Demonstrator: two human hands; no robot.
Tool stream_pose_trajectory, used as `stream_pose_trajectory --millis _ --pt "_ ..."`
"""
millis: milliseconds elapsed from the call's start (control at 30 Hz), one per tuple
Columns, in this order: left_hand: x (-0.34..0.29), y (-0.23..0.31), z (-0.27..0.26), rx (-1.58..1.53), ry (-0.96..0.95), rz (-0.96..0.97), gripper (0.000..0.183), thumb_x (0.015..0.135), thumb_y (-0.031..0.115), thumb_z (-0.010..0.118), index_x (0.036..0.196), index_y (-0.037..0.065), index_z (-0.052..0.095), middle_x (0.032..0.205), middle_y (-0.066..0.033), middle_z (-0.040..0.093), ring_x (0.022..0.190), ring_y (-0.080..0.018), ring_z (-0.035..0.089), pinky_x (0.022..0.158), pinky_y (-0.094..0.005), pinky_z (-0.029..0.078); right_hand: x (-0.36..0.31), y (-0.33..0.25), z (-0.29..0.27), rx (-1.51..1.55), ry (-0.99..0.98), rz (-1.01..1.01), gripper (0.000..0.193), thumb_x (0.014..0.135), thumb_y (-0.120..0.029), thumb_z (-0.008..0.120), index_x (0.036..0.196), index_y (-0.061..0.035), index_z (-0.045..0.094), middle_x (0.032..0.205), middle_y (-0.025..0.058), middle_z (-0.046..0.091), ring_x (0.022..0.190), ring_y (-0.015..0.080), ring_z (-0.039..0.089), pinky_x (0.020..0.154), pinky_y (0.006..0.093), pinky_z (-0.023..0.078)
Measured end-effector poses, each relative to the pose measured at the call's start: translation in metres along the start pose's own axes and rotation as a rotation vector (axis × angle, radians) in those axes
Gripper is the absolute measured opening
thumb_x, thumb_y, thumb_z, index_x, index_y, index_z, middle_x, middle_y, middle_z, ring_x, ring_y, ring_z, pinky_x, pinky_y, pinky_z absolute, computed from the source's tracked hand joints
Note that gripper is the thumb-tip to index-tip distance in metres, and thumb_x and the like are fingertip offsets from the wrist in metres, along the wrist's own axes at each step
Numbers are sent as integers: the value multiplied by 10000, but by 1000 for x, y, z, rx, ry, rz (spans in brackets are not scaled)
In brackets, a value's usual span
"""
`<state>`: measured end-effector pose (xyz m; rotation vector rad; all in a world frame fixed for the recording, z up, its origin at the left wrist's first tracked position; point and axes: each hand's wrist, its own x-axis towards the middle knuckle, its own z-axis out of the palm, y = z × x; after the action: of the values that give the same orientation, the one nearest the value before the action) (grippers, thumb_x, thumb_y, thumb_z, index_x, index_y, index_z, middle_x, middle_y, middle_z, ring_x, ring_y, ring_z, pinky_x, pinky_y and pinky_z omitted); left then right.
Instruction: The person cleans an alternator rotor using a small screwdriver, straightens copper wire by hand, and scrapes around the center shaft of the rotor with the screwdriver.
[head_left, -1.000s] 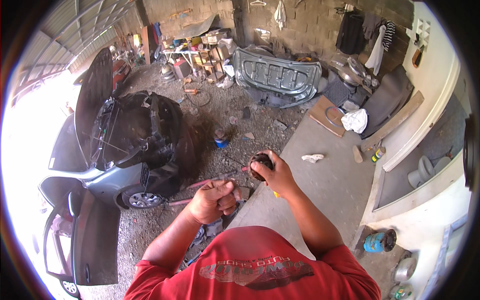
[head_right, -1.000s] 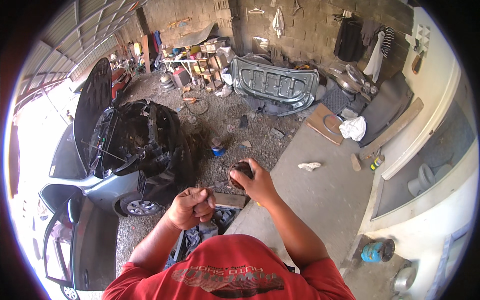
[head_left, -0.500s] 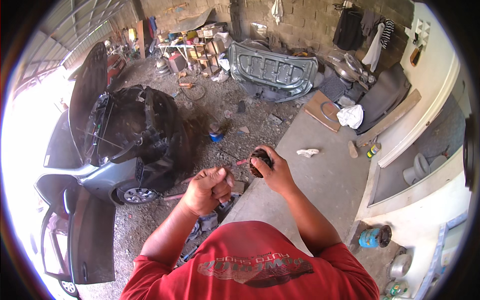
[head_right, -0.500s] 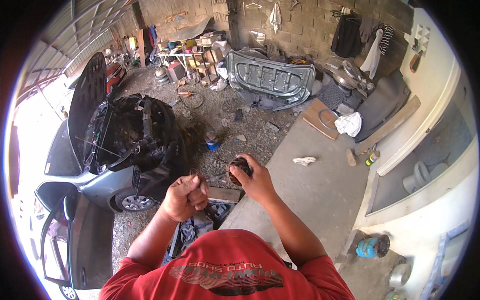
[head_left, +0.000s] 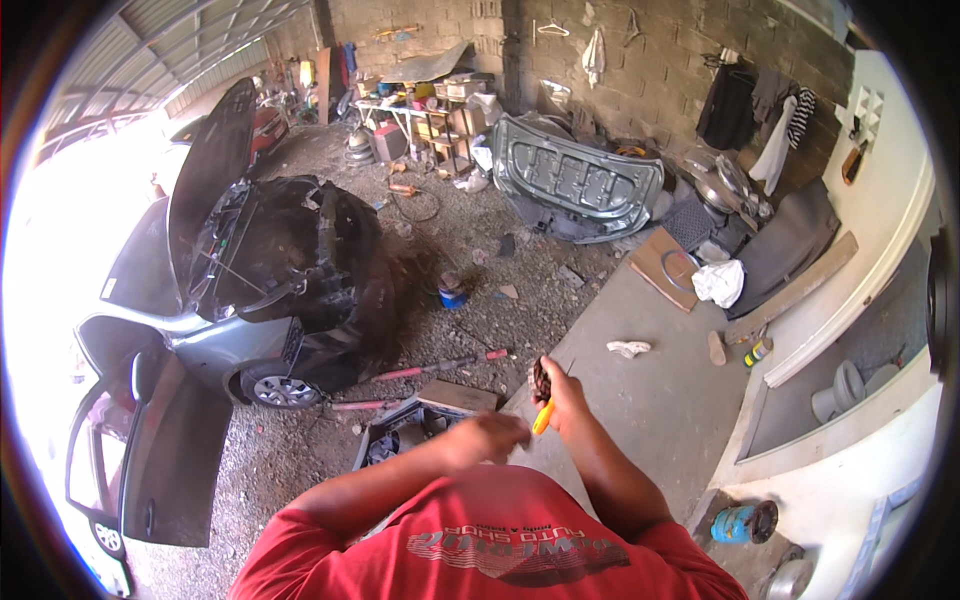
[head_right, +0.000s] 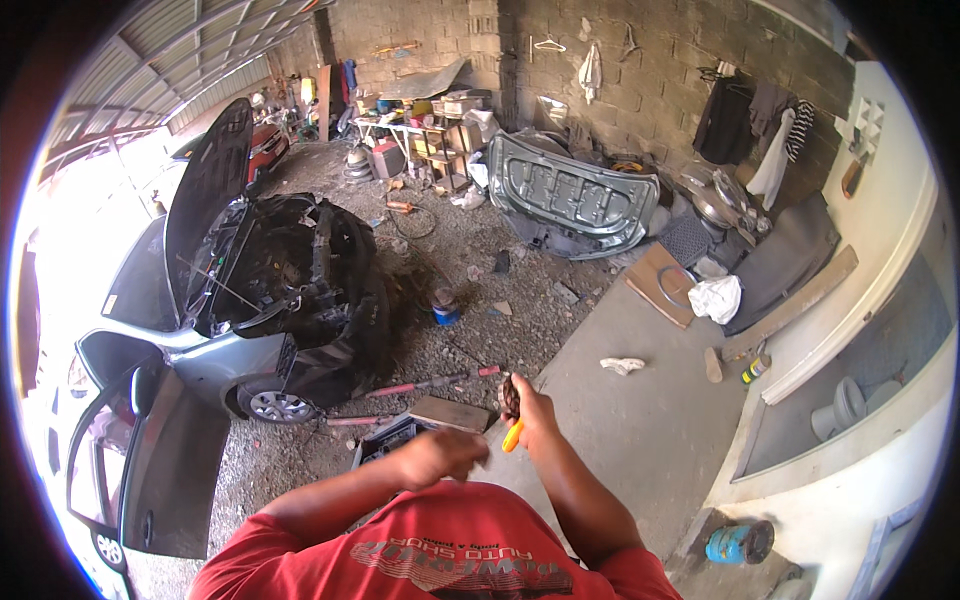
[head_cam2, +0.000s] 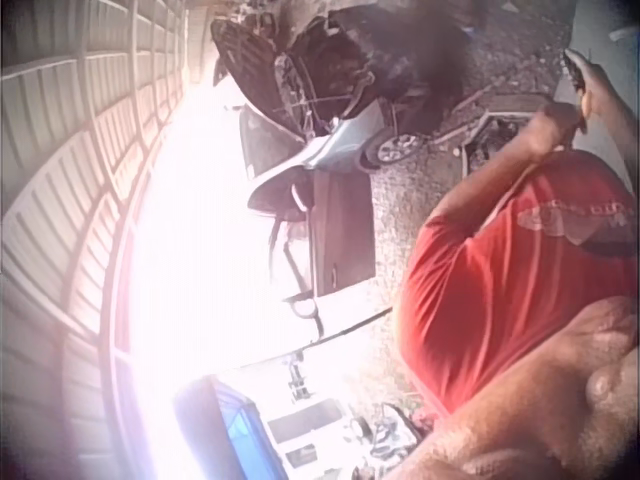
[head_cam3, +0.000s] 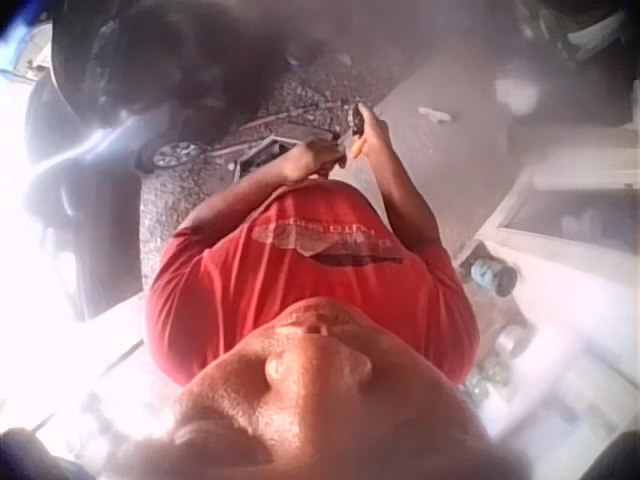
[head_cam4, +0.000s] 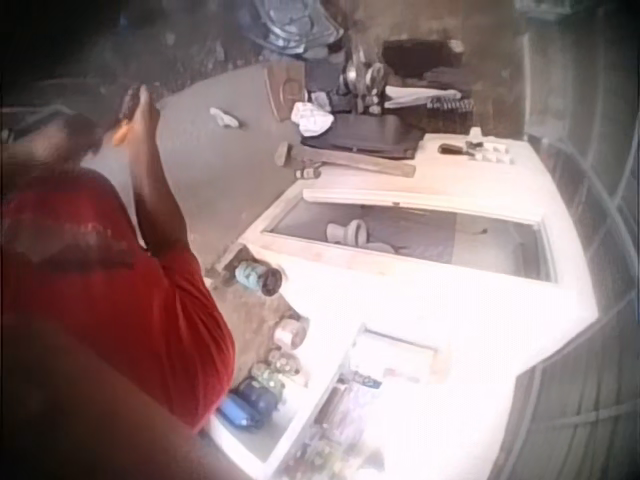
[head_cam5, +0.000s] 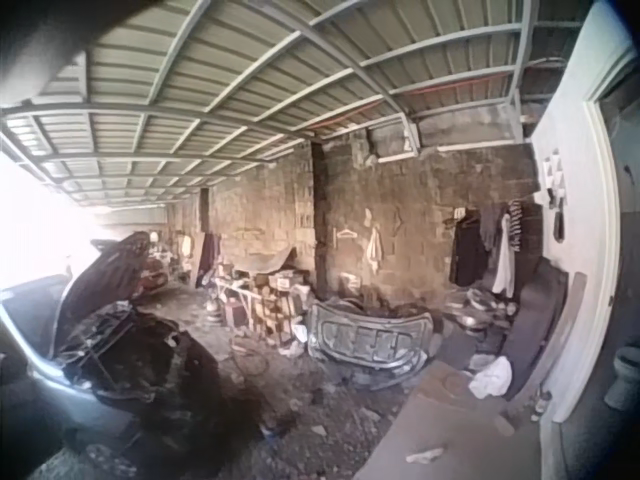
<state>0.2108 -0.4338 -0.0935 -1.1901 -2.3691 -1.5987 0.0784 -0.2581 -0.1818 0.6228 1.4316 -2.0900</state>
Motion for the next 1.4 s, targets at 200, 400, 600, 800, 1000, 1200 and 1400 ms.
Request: stream_pose_trajectory --millis 200,400,600,800,1000,1200,1400 --pt "13 -82 -3 -89 90 -976 295 999 227 564 1223 110 716 902 -90 671 753 -216 682 695 -395 588 56 47 -51 -267 -92 196 626 933 -647 699 1041 -32 659 732 93 669 504 250 636 398 348 411" --pt "-9 -210 -11 138 -205 -1008 207 997 207 604 984 106 784 829 -72 659 675 -192 589 582 -375 478 53 57 -118 -491 74 147 651 943 -600 707 1185 -15 559 805 136 658 546 262 652 417 338 431" --pt "-30 -211 -34 -142 218 -1574 194 1009 186 608 941 89 761 710 -74 591 629 -169 549 557 -367 447 37 78 -168 -454 54 35 498 962 -469 724 1140 -24 588 830 137 666 594 247 660 448 337 454" --pt "12 -154 -110 -964 684 -1116 268 1069 256 594 937 39 682 589 36 414 505 -130 366 588 -347 388 18 103 -207 -359 152 134 439 978 -410 715 1167 -35 587 812 123 672 564 247 649 430 336 433" --pt "25 -118 -84 -873 779 -1227 301 1096 263 541 893 54 617 593 70 309 513 -97 281 568 -304 324 19 111 -217 -323 134 141 423 986 -386 708 1200 -39 595 816 114 676 566 231 638 433 331 434" --pt "37 -132 -62 -1071 602 -1140 292 1071 234 578 817 90 597 605 68 347 515 -110 320 560 -317 344 21 109 -217 -366 118 116 376 1000 -360 694 1182 -42 612 836 106 683 575 222 639 438 327 435" --pt "41 -132 -68 -969 819 -1207 279 1076 242 566 857 75 607 592 59 330 508 -119 331 568 -304 376 12 113 -218 -345 99 83 371 1003 -351 688 1162 -23 613 853 120 687 577 224 638 435 325 435"
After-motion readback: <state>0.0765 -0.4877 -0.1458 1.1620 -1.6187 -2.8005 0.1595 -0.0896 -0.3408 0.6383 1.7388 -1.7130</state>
